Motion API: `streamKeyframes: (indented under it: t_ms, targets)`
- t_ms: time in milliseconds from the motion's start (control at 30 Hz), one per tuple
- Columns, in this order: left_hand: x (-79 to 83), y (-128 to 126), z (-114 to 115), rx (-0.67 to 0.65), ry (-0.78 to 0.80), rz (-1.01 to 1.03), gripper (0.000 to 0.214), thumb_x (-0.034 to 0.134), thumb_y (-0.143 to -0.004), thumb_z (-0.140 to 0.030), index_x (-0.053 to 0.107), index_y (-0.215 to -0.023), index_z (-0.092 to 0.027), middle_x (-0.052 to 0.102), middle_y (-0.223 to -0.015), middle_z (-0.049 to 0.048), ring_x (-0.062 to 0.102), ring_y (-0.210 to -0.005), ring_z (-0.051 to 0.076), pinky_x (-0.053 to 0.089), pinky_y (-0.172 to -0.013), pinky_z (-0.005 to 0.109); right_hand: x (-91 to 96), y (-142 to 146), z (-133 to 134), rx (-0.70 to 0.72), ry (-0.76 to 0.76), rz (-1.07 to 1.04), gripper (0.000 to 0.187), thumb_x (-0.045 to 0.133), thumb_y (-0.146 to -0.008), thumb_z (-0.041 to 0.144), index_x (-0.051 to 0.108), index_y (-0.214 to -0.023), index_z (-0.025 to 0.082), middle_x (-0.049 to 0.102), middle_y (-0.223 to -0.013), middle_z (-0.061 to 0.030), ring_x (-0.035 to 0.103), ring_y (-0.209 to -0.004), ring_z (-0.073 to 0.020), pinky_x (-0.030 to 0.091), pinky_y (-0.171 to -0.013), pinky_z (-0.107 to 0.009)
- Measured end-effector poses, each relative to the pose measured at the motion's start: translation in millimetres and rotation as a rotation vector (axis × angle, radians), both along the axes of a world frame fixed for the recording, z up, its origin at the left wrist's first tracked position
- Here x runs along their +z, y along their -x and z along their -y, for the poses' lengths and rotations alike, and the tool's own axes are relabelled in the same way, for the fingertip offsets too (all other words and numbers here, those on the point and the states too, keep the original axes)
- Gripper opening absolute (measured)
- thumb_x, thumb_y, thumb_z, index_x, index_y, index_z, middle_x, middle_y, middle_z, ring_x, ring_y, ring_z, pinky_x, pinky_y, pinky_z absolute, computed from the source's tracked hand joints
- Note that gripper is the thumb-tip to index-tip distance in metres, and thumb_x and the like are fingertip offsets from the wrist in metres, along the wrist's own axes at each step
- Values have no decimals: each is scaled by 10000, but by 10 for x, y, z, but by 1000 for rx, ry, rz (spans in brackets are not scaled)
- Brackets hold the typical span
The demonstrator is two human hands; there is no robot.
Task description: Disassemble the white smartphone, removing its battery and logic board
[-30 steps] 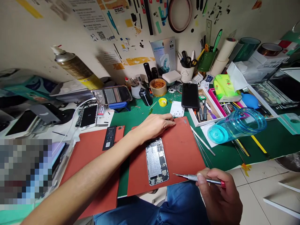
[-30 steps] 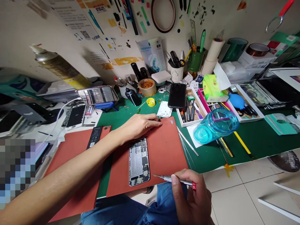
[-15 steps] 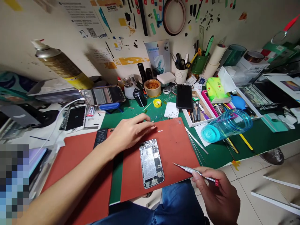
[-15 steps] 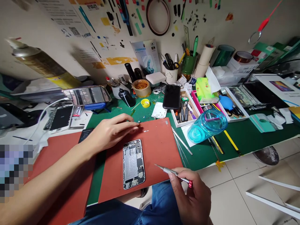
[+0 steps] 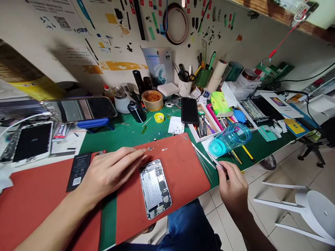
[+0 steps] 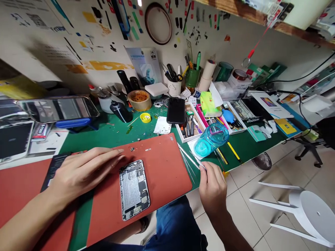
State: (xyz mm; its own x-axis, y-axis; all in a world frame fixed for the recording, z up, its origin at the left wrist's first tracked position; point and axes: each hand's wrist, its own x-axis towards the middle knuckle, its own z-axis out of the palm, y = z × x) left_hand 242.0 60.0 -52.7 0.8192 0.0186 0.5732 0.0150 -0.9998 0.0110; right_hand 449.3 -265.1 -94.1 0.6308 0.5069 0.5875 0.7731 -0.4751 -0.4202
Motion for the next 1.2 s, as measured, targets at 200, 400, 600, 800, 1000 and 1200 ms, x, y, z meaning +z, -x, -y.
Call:
streamKeyframes:
  t_ms: [200,400,600,800,1000,1200]
  targets:
    - [-58,19,-23,-4,43,1,301,607,-1082,-182,654,-1350,-310,816,-1030,27,777,-764,187,532,-606,309,-129,-162,-74,66,94,0,275,479,-1135,195,733,-1240,187,789,-1132,-124,732,-1047,-253,612,-906,-410]
    - [-60,-13,-16,-18,65,-4,215,603,-1090,-215,725,-1260,-267,820,-1016,38,764,-758,191,514,-616,303,104,17,-33,62,176,73,165,621,-1094,252,748,-1157,169,748,-1020,-108,694,-961,-258,560,-872,-401]
    - [10,-13,31,1,78,-41,221,552,-1123,-245,755,-1201,-207,799,-966,43,729,-729,146,499,-625,259,198,89,-172,98,530,116,305,503,-1100,307,767,-1002,189,735,-915,-87,672,-674,-219,433,-604,-359]
    - [-12,19,-14,13,177,-182,326,461,-1151,-302,773,-1140,-207,769,-907,33,724,-771,151,492,-622,276,243,68,-286,96,764,230,215,579,-1024,249,742,-890,209,738,-898,-79,624,-522,-185,349,-510,-341]
    - [27,36,11,-6,239,-397,311,498,-1132,-303,716,-936,-201,735,-893,26,679,-745,174,390,-591,319,281,-16,-372,93,825,255,175,621,-987,221,721,-843,211,738,-882,-79,622,-524,-189,319,-508,-344]
    - [9,16,73,24,290,-488,289,532,-1112,-273,648,-858,-200,712,-882,37,664,-726,196,324,-574,342,265,-59,-373,96,824,180,119,610,-1002,225,727,-1014,207,769,-877,-85,696,-618,-240,356,-556,-346]
